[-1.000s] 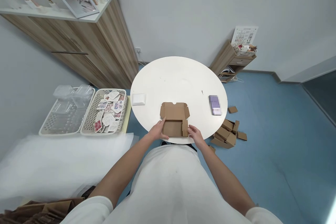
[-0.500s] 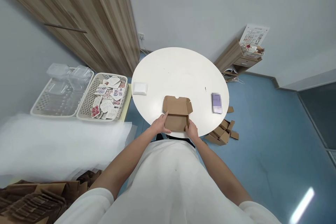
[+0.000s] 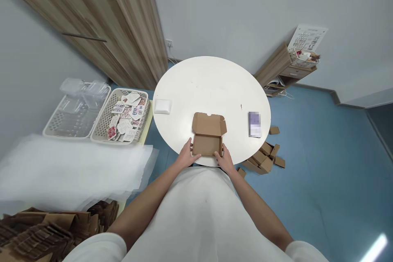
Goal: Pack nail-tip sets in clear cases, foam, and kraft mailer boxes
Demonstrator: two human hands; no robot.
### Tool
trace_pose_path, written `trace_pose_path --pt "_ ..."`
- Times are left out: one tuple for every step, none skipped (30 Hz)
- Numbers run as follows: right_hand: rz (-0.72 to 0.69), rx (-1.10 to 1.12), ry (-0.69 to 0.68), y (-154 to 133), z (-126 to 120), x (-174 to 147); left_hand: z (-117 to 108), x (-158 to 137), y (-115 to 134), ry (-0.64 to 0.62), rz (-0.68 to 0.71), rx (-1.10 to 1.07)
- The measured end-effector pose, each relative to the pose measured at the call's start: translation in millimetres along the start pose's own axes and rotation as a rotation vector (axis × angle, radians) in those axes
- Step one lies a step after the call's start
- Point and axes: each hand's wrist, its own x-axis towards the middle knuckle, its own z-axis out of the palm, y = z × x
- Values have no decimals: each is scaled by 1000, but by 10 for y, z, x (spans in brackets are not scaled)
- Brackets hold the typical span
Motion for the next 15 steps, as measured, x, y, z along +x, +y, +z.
trace_pose_path --pt "10 49 1 0 -16 -7 31 -5 6 15 -22 -39" --pt "18 100 -5 -5 -36 -10 59 0 22 26 -40 -71" --pt "26 148 -16 -11 -61 -9 85 16 45 35 -53 -98" --pt "36 194 -28 -16 -90 -1 107 43 76 42 -64 -120" --pt "45 237 -42 -16 -120 13 129 79 111 46 -72 -138" --pt "53 279 -56 -9 -151 34 151 123 149 46 -74 -153" --pt "59 319 -66 5 -181 62 172 172 189 44 -71 -164" --pt "64 355 -78 27 -208 98 195 226 227 41 -67 -173" --pt "68 385 -90 55 -231 138 217 280 264 35 -61 -181" --pt "69 408 -103 87 -251 182 239 333 298 28 -54 -186" --pt "68 425 -116 121 -269 227 260 381 328 21 -47 -189" --pt "62 437 -125 154 -283 270 279 424 355 18 -43 -189" --pt "52 446 -131 185 -297 311 297 459 376 15 -41 -185" --pt "39 451 -136 213 -309 348 312 484 394 14 -40 -179" --pt "27 453 -140 238 -320 379 325 501 406 14 -42 -172"
